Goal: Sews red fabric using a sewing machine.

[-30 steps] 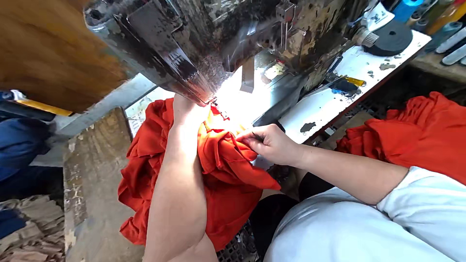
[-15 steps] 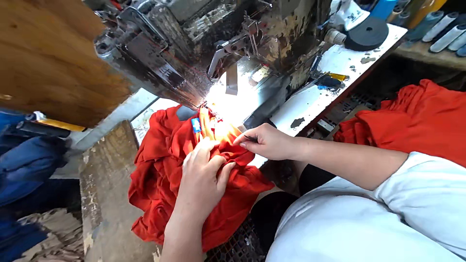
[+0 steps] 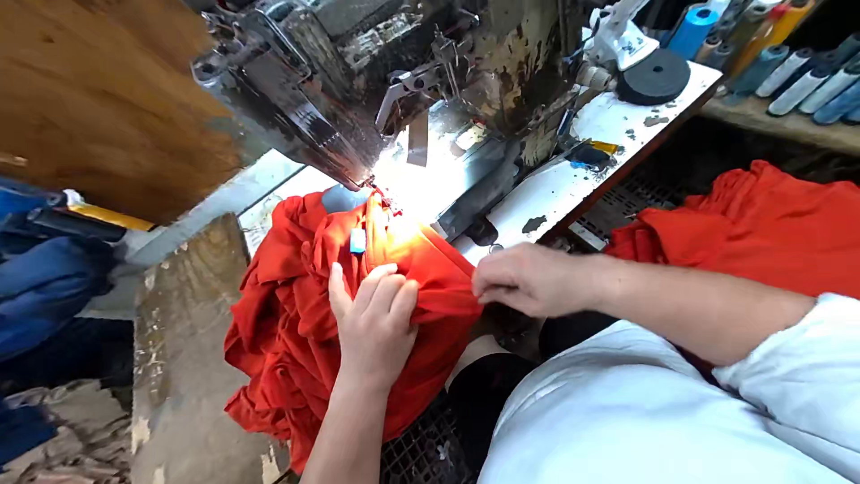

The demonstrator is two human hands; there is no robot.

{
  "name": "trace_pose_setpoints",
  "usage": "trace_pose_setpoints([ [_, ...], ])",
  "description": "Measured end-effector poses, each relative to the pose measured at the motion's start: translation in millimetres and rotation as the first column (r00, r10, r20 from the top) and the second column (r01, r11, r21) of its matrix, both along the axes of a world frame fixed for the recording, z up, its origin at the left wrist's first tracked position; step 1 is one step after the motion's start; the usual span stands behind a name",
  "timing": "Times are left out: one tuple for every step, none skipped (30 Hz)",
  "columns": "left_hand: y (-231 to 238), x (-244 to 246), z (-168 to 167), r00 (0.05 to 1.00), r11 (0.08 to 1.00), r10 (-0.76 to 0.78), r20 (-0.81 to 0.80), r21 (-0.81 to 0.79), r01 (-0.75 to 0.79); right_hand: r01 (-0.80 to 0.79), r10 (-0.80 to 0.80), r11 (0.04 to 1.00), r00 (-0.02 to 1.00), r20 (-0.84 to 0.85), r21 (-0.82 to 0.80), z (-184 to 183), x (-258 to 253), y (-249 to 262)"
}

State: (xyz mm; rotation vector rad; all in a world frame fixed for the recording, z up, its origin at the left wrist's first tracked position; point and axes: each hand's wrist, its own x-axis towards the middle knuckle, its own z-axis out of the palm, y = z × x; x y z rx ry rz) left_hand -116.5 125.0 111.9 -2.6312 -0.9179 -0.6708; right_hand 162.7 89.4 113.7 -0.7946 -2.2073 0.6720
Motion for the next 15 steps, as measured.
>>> trace_pose_setpoints([
  [-4.6, -1.1, 5.8, 1.000, 1.000, -0.007, -0.012, 0.012, 0.007, 0.012, -0.013, 1.000, 0.998, -0.053, -0.015, -9.7, 0.7, -5.4],
  [-8.3, -0.7, 11.1, 1.000, 1.000, -0.005, -0.019, 0.010, 0.005, 0.022, -0.024, 1.000, 0.993, -0.116, -0.018, -18.1, -0.2, -7.9],
  [-9.4, -0.2, 15.2, 1.000, 1.000, -0.001, -0.030, 0.004, 0.001, 0.027, -0.030, 0.999, 0.986, -0.165, -0.020, -23.6, -2.2, -7.9],
  [-7.1, -0.4, 18.6, 0.999, 1.000, 0.000, -0.046, 0.002, 0.000, 0.031, -0.035, 0.999, 0.981, -0.192, -0.021, -27.0, -5.1, -5.5],
  [-2.6, -1.0, 21.9, 0.998, 1.000, -0.001, -0.065, 0.002, 0.001, 0.034, -0.038, 0.999, 0.978, -0.204, -0.020, -29.2, -8.2, -0.7],
  [3.2, -1.5, 25.7, 0.996, 1.000, 0.003, -0.086, 0.003, -0.003, 0.039, -0.041, 0.999, 0.976, -0.212, -0.017, -30.6, -11.5, 6.0],
  [9.8, -1.9, 30.0, 0.994, 1.000, 0.013, -0.106, 0.004, -0.013, 0.043, -0.045, 0.999, 0.974, -0.221, -0.015, -31.4, -14.9, 14.0],
  [16.9, -1.5, 34.7, 0.992, 1.000, 0.025, -0.121, 0.008, -0.024, 0.052, -0.053, 0.999, 0.972, -0.229, -0.011, -31.2, -18.1, 22.1],
  [24.7, -1.1, 39.3, 0.990, 0.999, 0.036, -0.134, 0.012, -0.035, 0.064, -0.064, 0.998, 0.971, -0.231, -0.006, -30.3, -21.3, 29.9],
  [32.4, -1.3, 43.9, 0.988, 0.999, 0.052, -0.145, 0.004, -0.052, 0.080, -0.078, 0.997, 0.970, -0.230, -0.003, -28.7, -25.2, 37.3],
  [39.9, -1.8, 48.1, 0.986, 0.997, 0.070, -0.153, -0.009, -0.072, 0.096, -0.094, 0.995, 0.970, -0.224, -0.002, -26.4, -29.5, 44.6],
  [47.1, -2.6, 51.3, 0.982, 0.995, 0.089, -0.166, -0.023, -0.095, 0.108, -0.107, 0.994, 0.970, -0.218, -0.007, -24.3, -33.5, 52.2],
  [54.5, -3.6, 53.1, 0.979, 0.993, 0.107, -0.175, -0.036, -0.115, 0.118, -0.118, 0.993, 0.970, -0.212, -0.014, -22.2, -36.9, 59.9],
  [62.0, -5.1, 53.9, 0.976, 0.991, 0.120, -0.180, -0.036, -0.128, 0.127, -0.128, 0.992, 0.970, -0.205, -0.017, -20.3, -40.3, 67.3],
  [68.8, -6.8, 55.2, 0.974, 0.990, 0.130, -0.184, -0.028, -0.138, 0.135, -0.137, 0.991, 0.971, -0.194, -0.023, -17.4, -43.3, 74.0],
])
